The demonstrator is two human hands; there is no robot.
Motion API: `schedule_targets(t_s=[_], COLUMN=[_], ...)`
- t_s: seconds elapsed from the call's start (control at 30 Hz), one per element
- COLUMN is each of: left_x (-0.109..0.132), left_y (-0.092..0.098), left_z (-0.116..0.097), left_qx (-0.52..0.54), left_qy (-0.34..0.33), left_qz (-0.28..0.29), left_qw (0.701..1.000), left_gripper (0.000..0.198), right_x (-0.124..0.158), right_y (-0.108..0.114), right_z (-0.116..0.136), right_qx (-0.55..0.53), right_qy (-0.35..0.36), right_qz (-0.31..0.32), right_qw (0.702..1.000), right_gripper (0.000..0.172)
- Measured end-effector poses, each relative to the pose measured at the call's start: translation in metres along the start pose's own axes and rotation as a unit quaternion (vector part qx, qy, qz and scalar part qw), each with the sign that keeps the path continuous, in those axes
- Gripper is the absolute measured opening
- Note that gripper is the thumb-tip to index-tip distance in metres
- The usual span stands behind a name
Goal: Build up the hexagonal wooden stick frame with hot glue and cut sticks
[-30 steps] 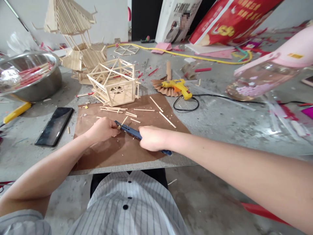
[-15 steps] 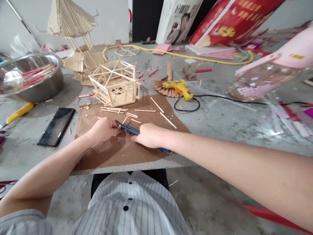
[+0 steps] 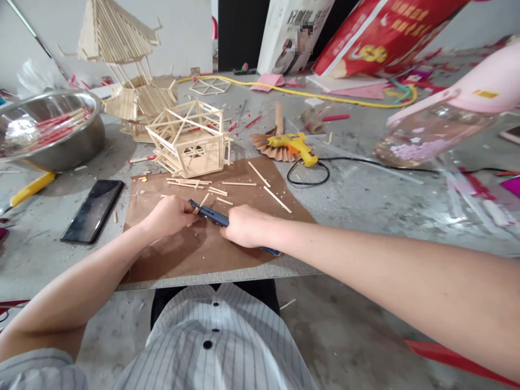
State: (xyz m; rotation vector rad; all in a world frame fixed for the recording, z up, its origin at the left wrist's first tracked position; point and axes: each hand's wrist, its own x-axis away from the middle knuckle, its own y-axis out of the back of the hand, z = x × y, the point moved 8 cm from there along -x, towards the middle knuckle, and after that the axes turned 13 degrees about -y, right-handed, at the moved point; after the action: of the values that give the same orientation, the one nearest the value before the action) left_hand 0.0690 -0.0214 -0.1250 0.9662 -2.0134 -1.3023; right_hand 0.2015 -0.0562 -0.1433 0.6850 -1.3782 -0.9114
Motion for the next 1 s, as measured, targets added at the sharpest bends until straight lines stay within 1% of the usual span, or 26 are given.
schedule_targets(t_s=[0.2, 0.43, 0.83, 1.0], left_x=[0.0005, 0.0009, 0.002, 0.0027], left_y=[0.0001, 0.0001, 0.0016, 0.0034], left_z=[-0.0005, 0.0004, -0.0011, -0.0013], left_qx=[0.001, -0.007, -0.006, -0.002], left_qy=[-0.006, -0.006, -0.002, 0.006], left_qz=[-0.002, -0.004, -0.002, -0.006], left_qw=[1.0, 1.0, 1.0, 1.0], left_gripper=[0.021, 0.022, 0.02, 0.02], right_x=[-0.0027, -0.0022, 0.0015, 0.0031], right_y=[-0.0042, -0.0039, -0.0027, -0.001], right_z=[-0.0008, -0.0017, -0.0017, -0.0007], right_qx=[0.002, -0.001, -0.002, -0.002], right_qy=[0.013, 0.013, 0.009, 0.01], right_qz=[-0.015, -0.031, -0.033, -0.033], right_qw=[1.0, 0.999, 0.999, 0.999], right_gripper=[0.033, 0.032, 0.034, 0.032])
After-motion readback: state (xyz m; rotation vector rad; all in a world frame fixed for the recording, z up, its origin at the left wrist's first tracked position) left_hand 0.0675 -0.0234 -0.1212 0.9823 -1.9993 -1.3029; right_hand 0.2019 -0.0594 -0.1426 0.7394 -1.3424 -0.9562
